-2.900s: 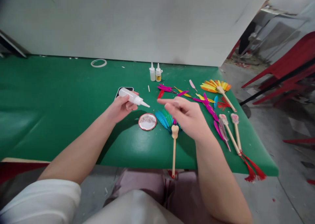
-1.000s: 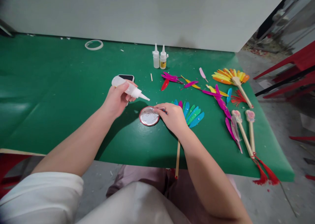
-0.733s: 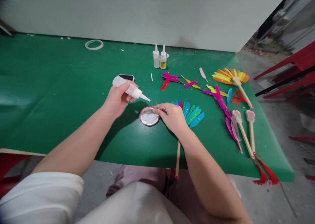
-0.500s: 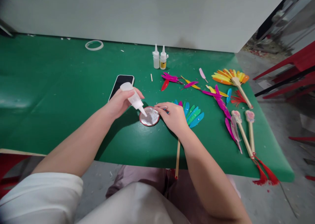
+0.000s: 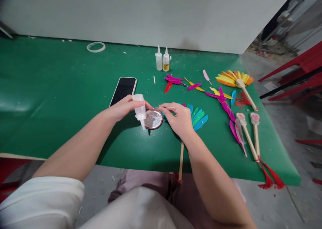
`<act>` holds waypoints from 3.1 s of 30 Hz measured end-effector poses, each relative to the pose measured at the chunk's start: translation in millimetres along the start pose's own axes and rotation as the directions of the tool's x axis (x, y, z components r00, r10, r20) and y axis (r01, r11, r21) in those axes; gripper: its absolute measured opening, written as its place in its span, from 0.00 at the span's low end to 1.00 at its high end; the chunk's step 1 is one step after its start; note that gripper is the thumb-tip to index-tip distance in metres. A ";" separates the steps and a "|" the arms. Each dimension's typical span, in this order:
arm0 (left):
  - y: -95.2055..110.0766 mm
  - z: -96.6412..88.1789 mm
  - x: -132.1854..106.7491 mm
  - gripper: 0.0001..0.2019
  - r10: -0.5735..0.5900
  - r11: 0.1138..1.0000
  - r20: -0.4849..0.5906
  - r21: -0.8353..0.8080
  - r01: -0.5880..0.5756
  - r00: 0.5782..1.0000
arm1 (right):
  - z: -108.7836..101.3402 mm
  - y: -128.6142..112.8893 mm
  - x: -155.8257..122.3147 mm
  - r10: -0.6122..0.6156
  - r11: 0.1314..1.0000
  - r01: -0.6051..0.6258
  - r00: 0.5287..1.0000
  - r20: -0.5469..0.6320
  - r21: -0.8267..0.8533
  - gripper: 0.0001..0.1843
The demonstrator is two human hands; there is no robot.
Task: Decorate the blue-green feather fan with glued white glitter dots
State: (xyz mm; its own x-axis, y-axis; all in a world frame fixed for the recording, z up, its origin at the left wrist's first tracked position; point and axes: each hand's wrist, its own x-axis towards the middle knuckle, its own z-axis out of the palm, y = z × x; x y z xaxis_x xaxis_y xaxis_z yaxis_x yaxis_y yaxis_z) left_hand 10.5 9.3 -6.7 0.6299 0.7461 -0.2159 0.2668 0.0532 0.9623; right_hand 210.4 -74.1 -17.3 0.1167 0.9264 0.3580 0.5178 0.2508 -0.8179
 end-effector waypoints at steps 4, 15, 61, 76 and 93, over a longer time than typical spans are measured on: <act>2.9 2.2 0.1 0.20 -0.011 1.000 0.007 0.028 0.010 1.000 | -0.4 -0.8 0.0 -0.008 1.000 0.008 1.000 0.006 0.001 0.07; 0.7 0.6 -0.1 0.19 -0.016 0.999 0.034 -0.028 0.017 0.999 | -0.5 0.0 -0.9 0.005 0.999 -0.004 1.000 -0.003 0.040 0.06; 6.1 -3.0 -2.0 0.21 -0.066 0.991 0.021 0.117 0.064 0.998 | -1.8 0.1 0.7 0.036 0.999 -0.036 0.999 0.017 -0.032 0.09; 8.4 1.0 -0.7 0.19 -0.053 0.997 0.023 0.050 0.052 0.998 | -2.4 -0.5 -0.3 0.014 1.000 -0.014 1.000 -0.001 0.003 0.11; 6.8 6.8 -1.9 0.19 -0.002 0.991 0.064 -0.134 0.010 0.998 | 10.0 0.4 -0.6 -0.106 0.987 0.126 0.977 0.183 -0.104 0.07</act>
State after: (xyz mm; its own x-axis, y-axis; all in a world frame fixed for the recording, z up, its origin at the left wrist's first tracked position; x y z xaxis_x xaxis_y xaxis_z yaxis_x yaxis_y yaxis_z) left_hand 16.1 3.8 -0.9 0.6749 0.7020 -0.2275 0.1727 0.1495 0.9736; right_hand 202.0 -71.7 -22.4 -0.0955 0.9303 0.3540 0.6137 0.3350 -0.7149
